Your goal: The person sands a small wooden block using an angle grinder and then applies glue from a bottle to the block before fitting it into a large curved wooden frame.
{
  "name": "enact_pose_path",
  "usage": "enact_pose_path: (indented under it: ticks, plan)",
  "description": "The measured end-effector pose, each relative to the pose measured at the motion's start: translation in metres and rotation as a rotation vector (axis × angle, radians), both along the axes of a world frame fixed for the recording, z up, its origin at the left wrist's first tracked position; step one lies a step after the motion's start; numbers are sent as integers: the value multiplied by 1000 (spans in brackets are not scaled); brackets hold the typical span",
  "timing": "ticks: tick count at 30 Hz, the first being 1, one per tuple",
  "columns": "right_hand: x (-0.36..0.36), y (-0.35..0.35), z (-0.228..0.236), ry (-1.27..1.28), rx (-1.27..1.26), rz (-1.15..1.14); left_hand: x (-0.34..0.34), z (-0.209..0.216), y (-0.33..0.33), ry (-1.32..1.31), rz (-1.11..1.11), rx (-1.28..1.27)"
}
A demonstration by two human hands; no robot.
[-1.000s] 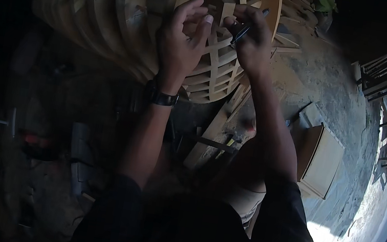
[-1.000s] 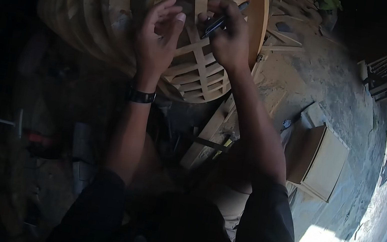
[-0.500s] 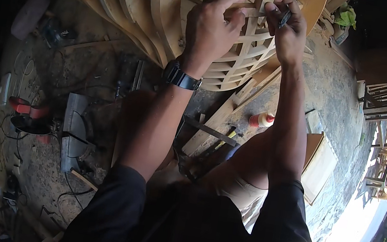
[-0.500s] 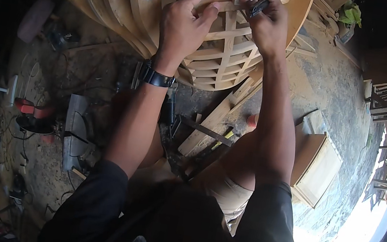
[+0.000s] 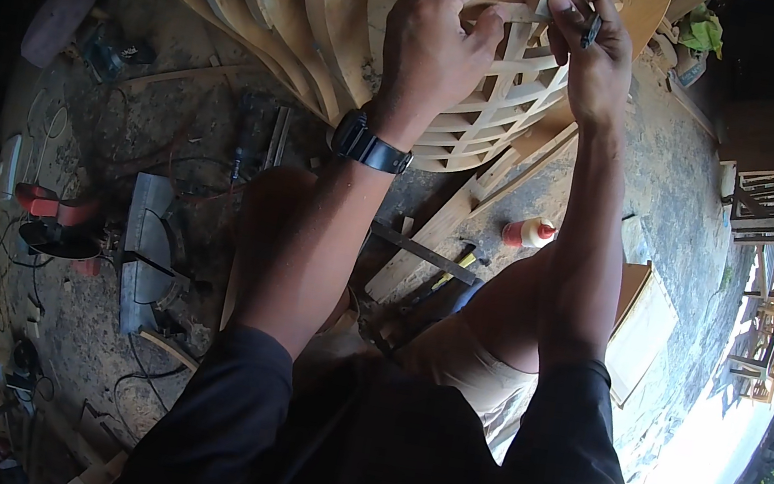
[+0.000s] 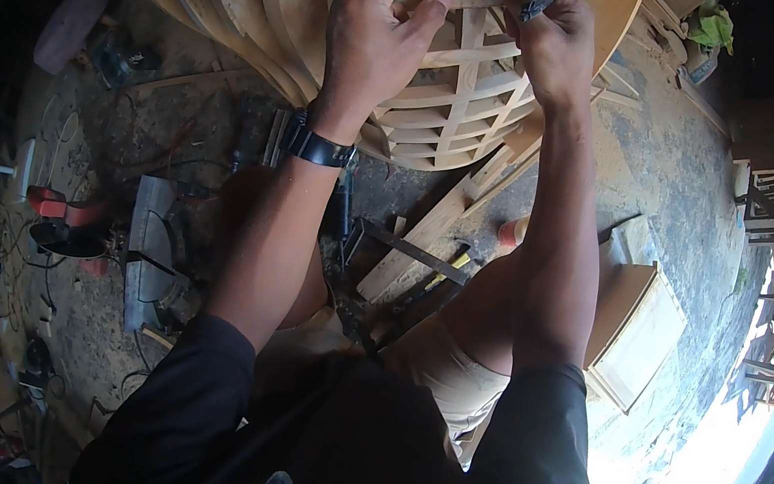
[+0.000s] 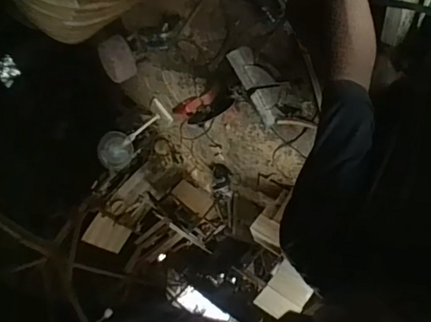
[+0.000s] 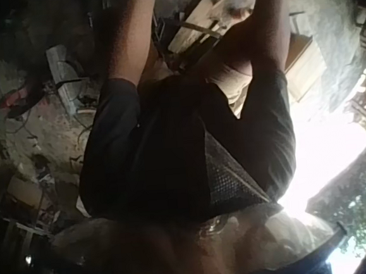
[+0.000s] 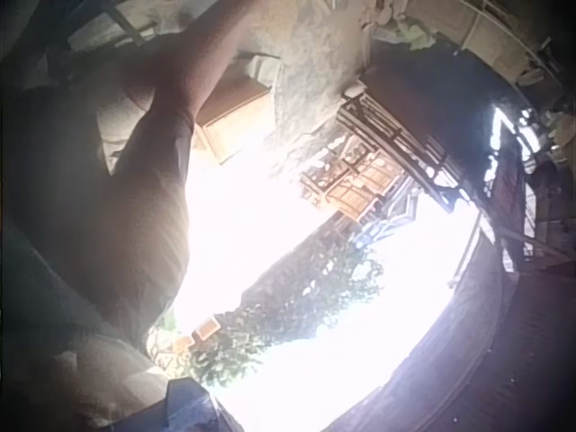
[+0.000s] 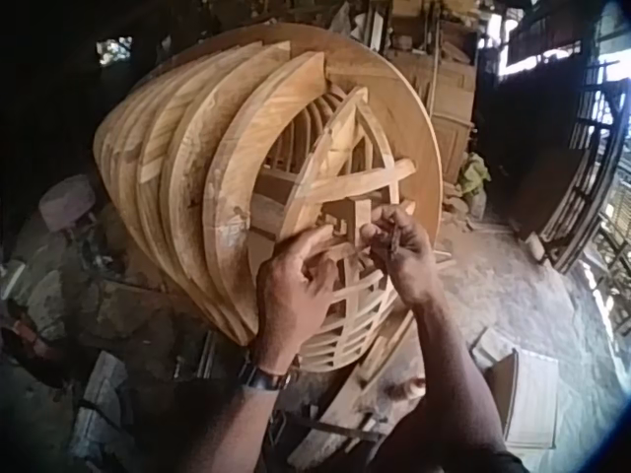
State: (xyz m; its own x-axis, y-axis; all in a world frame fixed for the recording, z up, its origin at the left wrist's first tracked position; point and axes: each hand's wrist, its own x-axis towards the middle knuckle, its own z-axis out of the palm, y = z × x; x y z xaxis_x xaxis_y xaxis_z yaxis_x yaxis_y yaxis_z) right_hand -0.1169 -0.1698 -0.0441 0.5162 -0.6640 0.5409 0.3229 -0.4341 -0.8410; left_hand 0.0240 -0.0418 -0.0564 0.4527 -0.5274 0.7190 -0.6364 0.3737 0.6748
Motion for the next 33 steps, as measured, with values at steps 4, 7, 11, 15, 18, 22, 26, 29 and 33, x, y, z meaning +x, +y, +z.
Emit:
enact_pose_path:
  ticks: [4, 7, 11, 15, 18, 22, 26, 29, 33]
  plan:
    - [1, 7, 3, 0, 227, 42, 0, 2, 2, -39, 32, -4]
    - [1, 10, 5, 7, 190, 68, -1, 6, 5, -79, 2, 25]
    - [4, 14, 6, 26, 171, 24, -4, 8, 5, -48, -55, 48]
    - [0, 13, 5, 116, 123, -30, -6, 7, 2, -4, -98, 22]
    - [2, 13, 6, 107, 82, -9, -6, 5, -1, -59, -98, -11]
    - [11, 17, 3, 31, 72, -7, -8, 4, -6, -33, -126, -32]
    - [10, 16, 1, 33, 14, -24, -11, 7, -7, 6, -138, -24]
    - [12, 15, 1, 47, -7, -48, -12, 8, -11, 71, -136, -13]
    - [13, 10, -4, 59, -86, -84, -12, 6, -17, 14, -67, -19]
